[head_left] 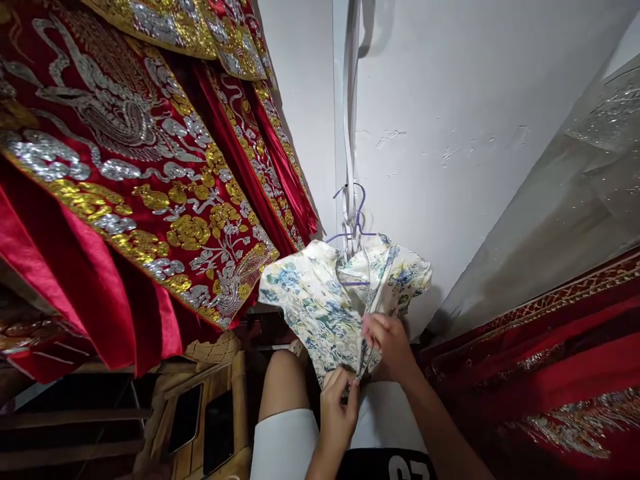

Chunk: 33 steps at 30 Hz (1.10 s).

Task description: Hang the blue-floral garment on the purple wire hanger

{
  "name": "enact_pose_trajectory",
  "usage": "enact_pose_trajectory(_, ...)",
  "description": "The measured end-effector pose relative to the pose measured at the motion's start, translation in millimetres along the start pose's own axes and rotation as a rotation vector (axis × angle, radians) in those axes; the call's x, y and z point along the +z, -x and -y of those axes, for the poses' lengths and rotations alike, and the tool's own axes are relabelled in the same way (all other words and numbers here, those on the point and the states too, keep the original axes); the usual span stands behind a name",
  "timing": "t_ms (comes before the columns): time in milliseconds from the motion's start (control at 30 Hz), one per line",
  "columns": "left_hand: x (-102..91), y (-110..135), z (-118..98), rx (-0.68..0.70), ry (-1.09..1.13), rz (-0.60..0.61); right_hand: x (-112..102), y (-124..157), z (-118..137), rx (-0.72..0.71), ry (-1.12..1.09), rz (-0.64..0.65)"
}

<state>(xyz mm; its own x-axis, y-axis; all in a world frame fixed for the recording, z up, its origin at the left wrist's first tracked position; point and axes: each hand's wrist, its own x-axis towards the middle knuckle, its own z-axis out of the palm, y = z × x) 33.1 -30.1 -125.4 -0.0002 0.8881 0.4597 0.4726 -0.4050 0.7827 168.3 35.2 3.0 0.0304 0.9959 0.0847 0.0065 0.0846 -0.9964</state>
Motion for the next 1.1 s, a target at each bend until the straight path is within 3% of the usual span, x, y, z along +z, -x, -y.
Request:
enact_pose_trajectory(200,19.5,-2,7,-0.047,-0.052,0.091,-5,-65,81,-0.032,-0.212,-0.044)
enact_pose_trajectory(367,8.3,-17,6,-0.005,-0.066,0.281,0,-64,114,-0.167,-0.228,-0.140)
enact_pose_trajectory(467,-21.7,-54,-12,0.093,0.026,0.341,10,-45,110,-0.178,-0.176,-0.155)
enact_pose_trajectory(633,-77.6,-152,-77,0.366,0.193,0.031,22,-22,101,-0.164,-0.090,-0.156)
enact_pose_trajectory(733,-91.2,-193,-107,0.487,0.077,0.016,24,-22,102,-0.164,-0.091,-0.144)
enact_pose_trajectory(833,-91.1,-204,-118,0.542,-0.047,-0.003,22,-28,98,-0.205,-0.134,-0.121)
enact_pose_trajectory(933,-90.5,-199,-117,0.579,-0.145,-0.115,22,-32,80,-0.259,-0.076,-0.091)
enact_pose_trajectory(1100,-102.1,-199,-113,0.528,-0.185,-0.333,17,-31,37,-0.291,0.193,-0.225)
